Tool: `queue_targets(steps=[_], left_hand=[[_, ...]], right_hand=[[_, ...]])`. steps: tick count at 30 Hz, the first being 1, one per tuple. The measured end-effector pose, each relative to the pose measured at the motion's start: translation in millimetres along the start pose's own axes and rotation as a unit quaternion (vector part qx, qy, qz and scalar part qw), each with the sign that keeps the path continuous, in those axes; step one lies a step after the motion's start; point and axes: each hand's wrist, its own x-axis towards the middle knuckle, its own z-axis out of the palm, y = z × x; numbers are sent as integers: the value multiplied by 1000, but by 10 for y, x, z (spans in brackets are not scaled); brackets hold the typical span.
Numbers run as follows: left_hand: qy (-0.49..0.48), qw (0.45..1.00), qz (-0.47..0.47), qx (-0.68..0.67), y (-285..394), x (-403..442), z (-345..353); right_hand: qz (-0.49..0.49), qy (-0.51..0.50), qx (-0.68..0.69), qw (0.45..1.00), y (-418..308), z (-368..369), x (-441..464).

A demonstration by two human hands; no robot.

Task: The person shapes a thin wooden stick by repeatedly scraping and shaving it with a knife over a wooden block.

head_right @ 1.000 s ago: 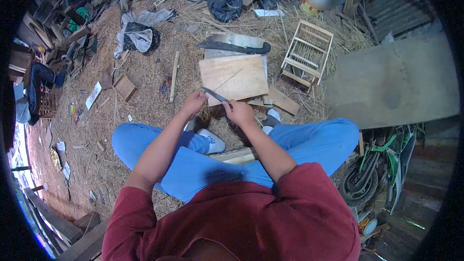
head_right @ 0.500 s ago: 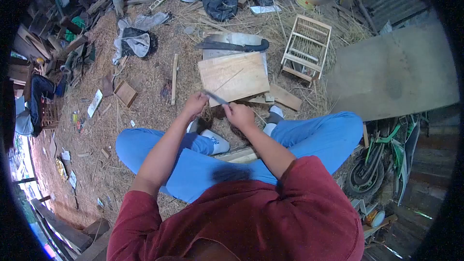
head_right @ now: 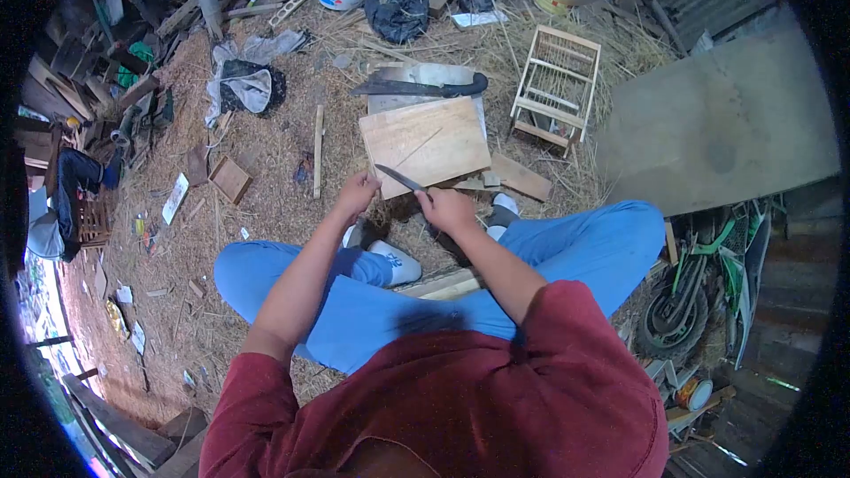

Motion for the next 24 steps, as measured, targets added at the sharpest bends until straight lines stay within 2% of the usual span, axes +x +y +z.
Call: queue_targets(steps=[3,5,7,9,11,12,14,17,20,22,24], left_hand=[[-6,999,-34,8,30,-19,12],[5,999,41,17,-83,49,22],[2,999,42,21,-102,61,5],[-2,999,42,23,-102,69,17],[-13,1000,3,-8,-78,67,11],[-13,1000,4,-7,-119,93,17],[8,998,64,28,-217,125,38],[-5,999,28,16,-72,37,6],[2,998,37,41,-109,58,3],[-1,998,46,45,-166,86,-7],[-3,997,57,47,-170,99,-1]], right_hand=[[23,40,10,999,35,12,51],[51,69,31,996,74,83,58],[-10,18,-21,1000,50,43,17],[7,18,-3,1000,33,34,23],[24,17,15,999,17,61,3],[-8,18,5,1000,4,67,-18],[-38,18,-6,999,-9,68,-27],[13,3,1,1000,-37,15,-25],[-9,14,-24,1000,-57,1,-32],[44,58,24,997,-16,-9,19],[47,48,24,997,-13,6,4]])
